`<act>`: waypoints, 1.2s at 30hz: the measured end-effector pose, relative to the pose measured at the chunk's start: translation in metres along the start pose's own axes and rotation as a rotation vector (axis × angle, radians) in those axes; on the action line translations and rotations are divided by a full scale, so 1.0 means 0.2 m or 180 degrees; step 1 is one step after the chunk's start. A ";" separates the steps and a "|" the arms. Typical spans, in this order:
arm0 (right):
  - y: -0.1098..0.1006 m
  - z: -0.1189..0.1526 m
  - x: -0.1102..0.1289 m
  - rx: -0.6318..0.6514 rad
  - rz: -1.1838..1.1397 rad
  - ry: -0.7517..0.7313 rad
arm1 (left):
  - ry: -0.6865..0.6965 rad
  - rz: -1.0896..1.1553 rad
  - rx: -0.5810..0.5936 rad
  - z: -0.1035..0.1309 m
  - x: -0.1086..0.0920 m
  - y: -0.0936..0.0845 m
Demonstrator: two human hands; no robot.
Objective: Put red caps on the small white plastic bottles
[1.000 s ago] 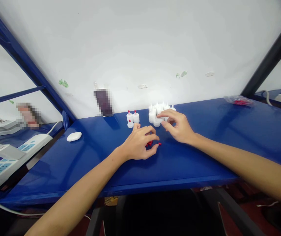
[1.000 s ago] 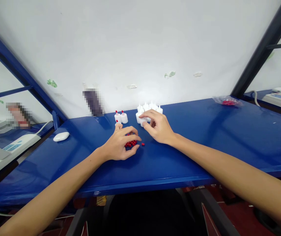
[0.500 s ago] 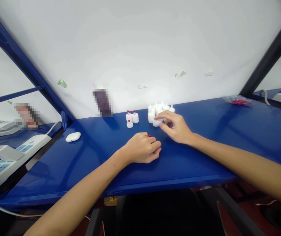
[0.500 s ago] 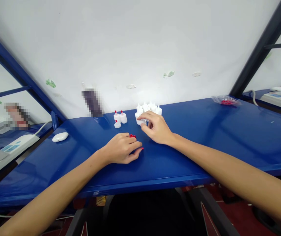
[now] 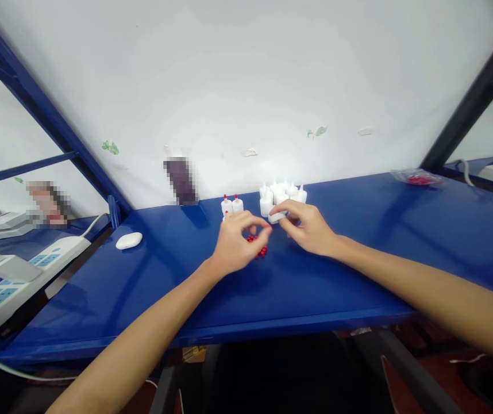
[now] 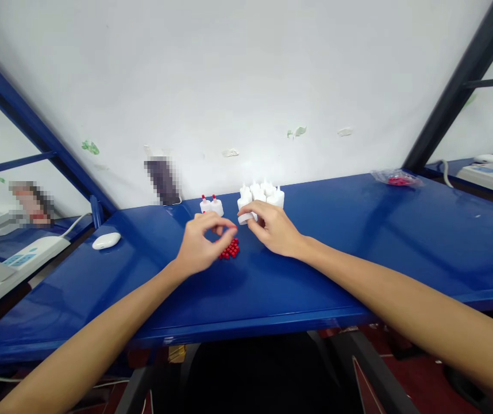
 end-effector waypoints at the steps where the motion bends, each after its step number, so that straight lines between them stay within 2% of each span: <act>1: 0.00 0.00 0.01 0.0042 -0.0008 -0.0020 | -0.0497 0.0414 -0.0293 -0.01 0.04 -0.02; 3: 0.01 0.01 0.03 0.0102 0.0041 -0.0129 | -0.1258 0.1243 -0.0578 -0.01 0.12 -0.02; 6: 0.03 0.02 0.07 0.0128 0.0101 -0.0571 | -0.1722 0.2114 -0.0538 -0.01 0.16 0.01; 10: 0.04 0.03 0.12 -0.0076 0.0364 -0.1130 | -0.1747 0.2277 -0.0400 0.00 0.13 0.04; 13: 0.04 0.03 0.13 -0.0250 0.0580 -0.1312 | -0.1740 0.2245 -0.0393 0.01 0.12 0.04; 17: 0.02 0.03 0.14 -0.0391 0.0520 -0.1304 | -0.1863 0.2361 -0.0420 0.01 0.14 0.04; 22: 0.01 0.02 0.15 -0.0350 0.0432 -0.1324 | -0.1940 0.2458 -0.0329 0.01 0.15 0.06; 29: 0.02 0.03 0.15 -0.0347 0.0432 -0.1253 | -0.1950 0.2626 -0.0168 0.02 0.15 0.07; 36: 0.03 0.03 0.15 -0.0367 0.0680 -0.1264 | -0.2038 0.2804 -0.0177 0.02 0.12 0.08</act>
Point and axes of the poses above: each hand's wrist, its own z-axis away from the middle knuckle, its own y-axis out of the palm, x = y × z, the point moved 3 cm from there along -z, towards the middle knuckle, and after that the axes turned 1 degree about -x, right-handed, at the moved point
